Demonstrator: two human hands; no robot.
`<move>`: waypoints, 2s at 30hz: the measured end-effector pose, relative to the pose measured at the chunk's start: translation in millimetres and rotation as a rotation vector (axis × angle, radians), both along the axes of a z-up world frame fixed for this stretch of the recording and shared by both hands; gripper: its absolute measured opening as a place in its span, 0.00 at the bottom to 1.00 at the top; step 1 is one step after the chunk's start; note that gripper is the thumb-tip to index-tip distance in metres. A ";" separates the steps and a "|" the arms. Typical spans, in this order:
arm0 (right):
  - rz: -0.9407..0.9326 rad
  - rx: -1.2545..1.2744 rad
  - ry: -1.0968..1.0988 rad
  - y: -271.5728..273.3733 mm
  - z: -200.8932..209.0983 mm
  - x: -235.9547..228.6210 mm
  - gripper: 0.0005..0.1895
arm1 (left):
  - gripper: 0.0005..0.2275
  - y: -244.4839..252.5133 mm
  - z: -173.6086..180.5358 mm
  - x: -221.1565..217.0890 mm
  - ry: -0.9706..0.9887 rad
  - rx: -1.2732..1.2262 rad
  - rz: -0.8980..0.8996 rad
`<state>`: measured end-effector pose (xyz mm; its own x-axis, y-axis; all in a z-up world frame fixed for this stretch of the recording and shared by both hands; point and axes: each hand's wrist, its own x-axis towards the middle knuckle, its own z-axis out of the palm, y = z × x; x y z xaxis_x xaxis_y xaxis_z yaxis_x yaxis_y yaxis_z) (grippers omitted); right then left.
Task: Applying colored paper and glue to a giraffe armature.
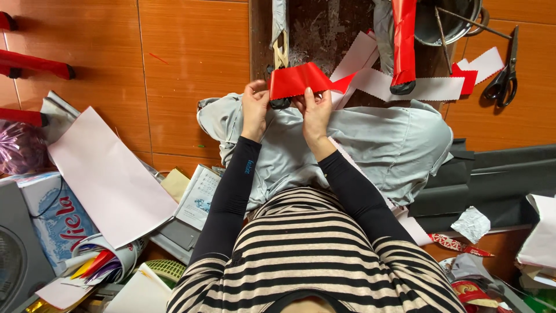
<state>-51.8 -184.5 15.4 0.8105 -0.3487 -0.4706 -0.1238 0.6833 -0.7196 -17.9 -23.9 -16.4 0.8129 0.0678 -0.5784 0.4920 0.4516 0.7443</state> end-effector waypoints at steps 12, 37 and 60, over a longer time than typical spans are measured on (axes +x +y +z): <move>0.022 0.069 0.028 -1.7 -23.8 7.2 0.14 | 0.18 -18.6 40.8 7.8 -0.341 0.415 -0.388; 0.826 0.181 0.264 -4.1 5.8 98.1 0.23 | 0.30 -11.7 77.9 22.0 -0.057 -0.068 -0.598; 0.376 -1.307 -0.329 14.7 26.4 52.4 0.35 | 0.20 -82.8 104.6 131.0 -1.035 1.070 -0.209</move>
